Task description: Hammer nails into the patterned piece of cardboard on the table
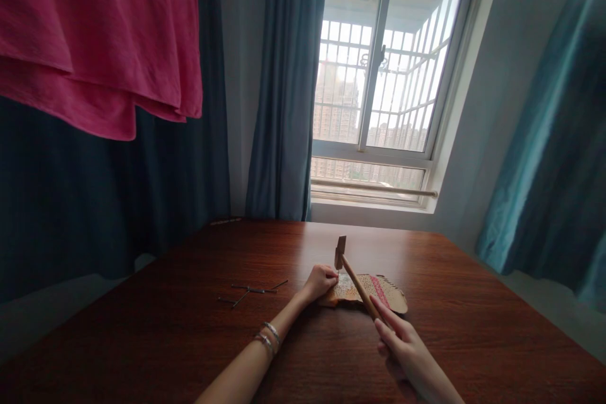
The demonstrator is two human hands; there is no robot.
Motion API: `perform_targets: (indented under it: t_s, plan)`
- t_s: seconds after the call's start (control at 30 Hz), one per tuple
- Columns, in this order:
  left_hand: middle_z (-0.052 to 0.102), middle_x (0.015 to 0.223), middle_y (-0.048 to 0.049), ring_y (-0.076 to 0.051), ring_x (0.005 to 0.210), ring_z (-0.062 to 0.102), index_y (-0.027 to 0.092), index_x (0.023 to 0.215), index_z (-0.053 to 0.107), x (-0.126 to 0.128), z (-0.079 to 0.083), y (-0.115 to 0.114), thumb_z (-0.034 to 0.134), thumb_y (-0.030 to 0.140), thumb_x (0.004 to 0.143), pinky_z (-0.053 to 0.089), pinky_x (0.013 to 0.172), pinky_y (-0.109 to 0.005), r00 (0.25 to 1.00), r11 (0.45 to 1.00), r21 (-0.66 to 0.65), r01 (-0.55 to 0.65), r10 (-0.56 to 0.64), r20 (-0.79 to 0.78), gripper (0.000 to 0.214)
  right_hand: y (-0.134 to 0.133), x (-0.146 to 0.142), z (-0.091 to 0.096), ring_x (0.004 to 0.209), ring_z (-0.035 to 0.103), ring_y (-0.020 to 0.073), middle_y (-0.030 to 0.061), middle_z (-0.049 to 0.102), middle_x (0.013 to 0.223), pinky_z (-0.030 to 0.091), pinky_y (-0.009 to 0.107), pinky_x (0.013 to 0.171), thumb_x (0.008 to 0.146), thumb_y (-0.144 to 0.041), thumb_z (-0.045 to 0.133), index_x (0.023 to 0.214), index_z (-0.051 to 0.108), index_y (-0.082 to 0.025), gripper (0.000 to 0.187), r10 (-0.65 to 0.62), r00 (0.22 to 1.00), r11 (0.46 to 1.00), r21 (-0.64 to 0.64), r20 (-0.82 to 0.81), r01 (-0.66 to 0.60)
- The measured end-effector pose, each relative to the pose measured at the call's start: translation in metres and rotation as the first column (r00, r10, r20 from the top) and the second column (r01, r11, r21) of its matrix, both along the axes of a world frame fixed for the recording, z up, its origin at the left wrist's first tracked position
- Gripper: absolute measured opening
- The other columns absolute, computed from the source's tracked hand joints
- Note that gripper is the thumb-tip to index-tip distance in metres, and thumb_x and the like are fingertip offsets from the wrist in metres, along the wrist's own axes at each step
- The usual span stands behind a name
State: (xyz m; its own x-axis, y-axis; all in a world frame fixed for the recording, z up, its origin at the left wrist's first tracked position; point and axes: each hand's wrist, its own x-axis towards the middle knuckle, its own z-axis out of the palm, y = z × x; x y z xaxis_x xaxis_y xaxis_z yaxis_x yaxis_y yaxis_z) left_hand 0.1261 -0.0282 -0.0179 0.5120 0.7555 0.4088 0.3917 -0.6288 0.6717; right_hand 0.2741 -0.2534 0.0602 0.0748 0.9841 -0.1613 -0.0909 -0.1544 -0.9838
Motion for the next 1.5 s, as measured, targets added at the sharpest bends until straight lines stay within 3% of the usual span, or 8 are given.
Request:
perform_targets:
  t_s: [0.1,0.33,0.57,0.77,0.93,1.23,1.4,1.5]
  plan:
    - [0.067,0.072,-0.0034,-0.013,0.064,0.056,0.015,0.072,0.072,0.000,0.002,-0.002,0.052,0.021,0.071,0.040,0.061,-0.021,1.000,1.000,-0.005,-0.002,0.002,-0.005,0.021,-0.001,0.000,0.002,0.027,0.018,-0.0008,-0.0089,0.042,0.049,0.008,0.012,0.026,0.069,-0.059,0.054,0.138,0.023,-0.023,0.084,0.010,1.000,1.000,-0.015,-0.025,-0.011]
    - [0.067,0.073,-0.0036,-0.013,0.066,0.056,0.014,0.072,0.072,0.000,0.002,-0.002,0.052,0.019,0.071,0.039,0.061,-0.021,1.000,1.000,-0.018,-0.005,0.005,-0.003,0.020,-0.001,0.002,0.002,0.031,0.023,0.0005,-0.0090,0.041,0.048,0.012,0.011,0.029,0.068,-0.056,0.057,0.138,0.022,-0.018,0.087,-0.007,1.000,1.000,-0.003,-0.012,0.007]
    - [0.066,0.070,-0.0038,-0.013,0.065,0.057,0.014,0.071,0.072,-0.001,0.005,-0.004,0.052,0.020,0.070,0.039,0.060,-0.020,1.000,1.000,-0.018,0.004,-0.003,0.010,0.021,-0.005,-0.001,0.005,0.029,0.020,-0.0004,-0.0096,0.040,0.048,0.011,0.012,0.028,0.070,-0.057,0.054,0.137,0.023,-0.017,0.085,-0.004,0.999,1.000,-0.012,0.053,0.004]
    - [0.067,0.071,-0.0038,-0.013,0.065,0.056,0.014,0.071,0.072,0.000,0.005,-0.005,0.052,0.021,0.070,0.039,0.060,-0.020,1.000,1.000,-0.029,-0.009,0.009,0.007,0.021,-0.005,-0.001,0.003,0.029,0.017,-0.0007,-0.0103,0.039,0.047,0.009,0.012,0.029,0.068,-0.061,0.053,0.138,0.021,-0.017,0.089,0.015,1.000,0.999,0.028,0.006,-0.015]
    - [0.066,0.069,-0.0037,-0.013,0.064,0.056,0.014,0.072,0.072,-0.001,0.006,-0.005,0.052,0.021,0.070,0.039,0.060,-0.021,1.000,0.999,-0.034,0.000,0.001,0.003,0.021,-0.003,-0.001,0.002,0.029,0.021,0.0001,-0.0095,0.039,0.047,0.009,0.012,0.028,0.066,-0.060,0.056,0.136,0.027,-0.018,0.087,-0.001,1.000,1.000,0.001,0.030,0.001]
    - [0.065,0.072,-0.0039,-0.013,0.065,0.054,0.014,0.075,0.071,-0.002,0.010,-0.007,0.052,0.023,0.072,0.039,0.062,-0.021,0.999,0.999,-0.048,-0.017,0.015,-0.036,0.022,-0.005,0.008,0.000,0.029,0.015,-0.0009,-0.0098,0.042,0.048,0.006,0.013,0.029,0.070,-0.054,0.057,0.137,0.019,-0.021,0.084,-0.013,0.993,0.999,0.027,-0.118,0.017]
    - [0.062,0.074,-0.0028,-0.013,0.066,0.053,0.014,0.082,0.069,-0.006,0.012,-0.008,0.059,0.029,0.070,0.039,0.062,-0.021,0.997,0.998,-0.050,-0.042,0.039,-0.059,0.022,0.001,0.027,-0.008,0.029,0.026,0.0013,-0.0055,0.053,0.052,0.017,0.015,0.030,0.069,-0.050,0.058,0.127,0.034,-0.015,0.071,-0.136,0.991,0.985,0.109,0.022,0.132]
    - [0.061,0.087,-0.0054,-0.017,0.079,0.055,0.015,0.096,0.066,-0.009,0.014,-0.006,0.069,0.041,0.061,0.042,0.071,-0.024,0.998,0.998,-0.006,-0.054,0.054,-0.022,0.043,0.007,0.047,-0.017,0.029,0.035,0.0053,-0.0034,0.057,0.054,0.026,0.019,0.030,0.070,-0.050,0.056,0.119,0.043,-0.012,0.063,-0.228,0.950,0.968,0.154,0.215,0.198]
